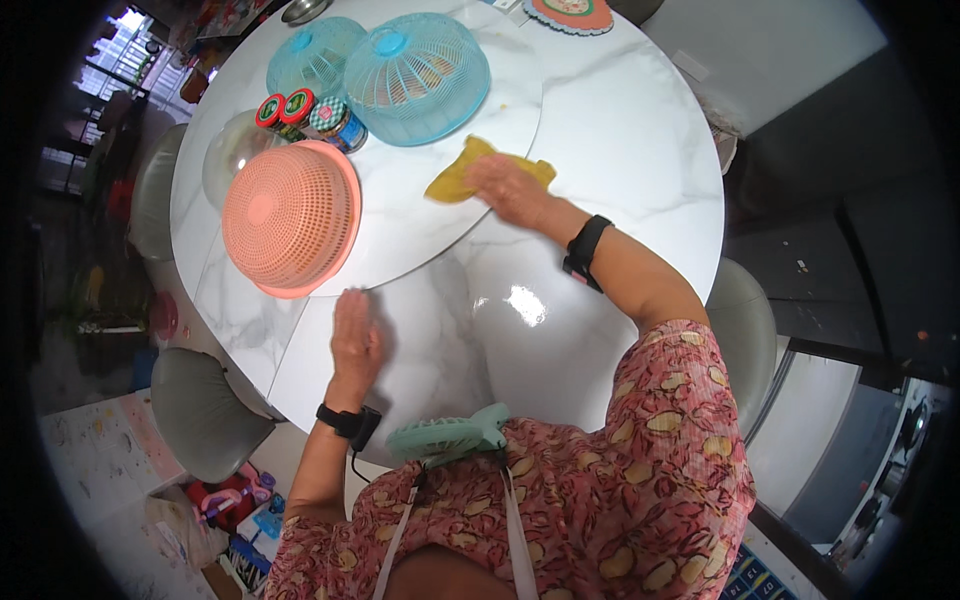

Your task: The person holds a remote control, presses buttons, and then wipes the surface of a circular dining table with a cloth.

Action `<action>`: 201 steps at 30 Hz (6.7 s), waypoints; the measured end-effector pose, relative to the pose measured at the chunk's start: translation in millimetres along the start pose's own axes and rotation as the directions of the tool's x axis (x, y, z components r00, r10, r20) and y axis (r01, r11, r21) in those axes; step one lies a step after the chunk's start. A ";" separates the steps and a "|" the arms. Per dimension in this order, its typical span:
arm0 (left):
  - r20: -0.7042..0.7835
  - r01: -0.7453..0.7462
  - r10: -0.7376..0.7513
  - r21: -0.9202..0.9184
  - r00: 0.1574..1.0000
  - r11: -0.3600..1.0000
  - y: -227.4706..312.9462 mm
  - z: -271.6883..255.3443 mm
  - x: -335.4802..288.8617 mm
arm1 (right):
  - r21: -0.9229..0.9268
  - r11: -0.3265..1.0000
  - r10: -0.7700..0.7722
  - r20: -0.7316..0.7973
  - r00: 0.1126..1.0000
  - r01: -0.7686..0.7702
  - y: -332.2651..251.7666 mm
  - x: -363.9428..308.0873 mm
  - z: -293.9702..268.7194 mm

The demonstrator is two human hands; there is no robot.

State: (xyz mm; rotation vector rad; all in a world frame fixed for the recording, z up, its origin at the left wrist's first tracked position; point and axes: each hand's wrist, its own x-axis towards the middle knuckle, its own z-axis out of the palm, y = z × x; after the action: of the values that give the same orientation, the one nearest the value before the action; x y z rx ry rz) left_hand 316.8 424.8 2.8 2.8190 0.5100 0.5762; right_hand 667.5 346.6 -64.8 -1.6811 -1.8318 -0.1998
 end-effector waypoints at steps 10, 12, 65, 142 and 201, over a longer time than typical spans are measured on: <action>0.190 0.014 -0.053 0.200 0.980 0.980 -25.6 36.2 1.0 | 0.098 0.959 -0.249 -0.156 0.956 0.266 -85.6 14.6 57.3; 0.210 0.017 -0.077 0.274 0.975 0.962 -34.7 33.7 -5.8 | 0.181 0.942 -0.266 -0.116 0.957 0.284 -125.5 24.4 75.2; 0.381 0.153 -0.186 0.116 0.906 0.981 -66.0 46.7 -0.6 | -0.285 0.834 0.535 0.207 0.819 -0.473 30.4 -12.6 16.6; 0.249 0.053 -0.082 0.120 0.965 0.991 -76.6 62.6 -28.3 | -0.282 0.901 0.321 -0.081 0.944 -0.331 -36.0 29.0 89.3; 0.110 0.146 -0.166 0.170 0.980 0.975 -83.5 81.9 -0.9 | -0.037 0.995 0.102 0.127 0.987 -0.098 -6.8 -46.5 37.1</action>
State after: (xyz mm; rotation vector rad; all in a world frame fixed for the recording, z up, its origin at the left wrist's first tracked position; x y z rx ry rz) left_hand 325.8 489.2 -94.3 2.9055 0.7769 0.3407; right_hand 647.4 325.3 -117.1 -1.8398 -1.8392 -0.0786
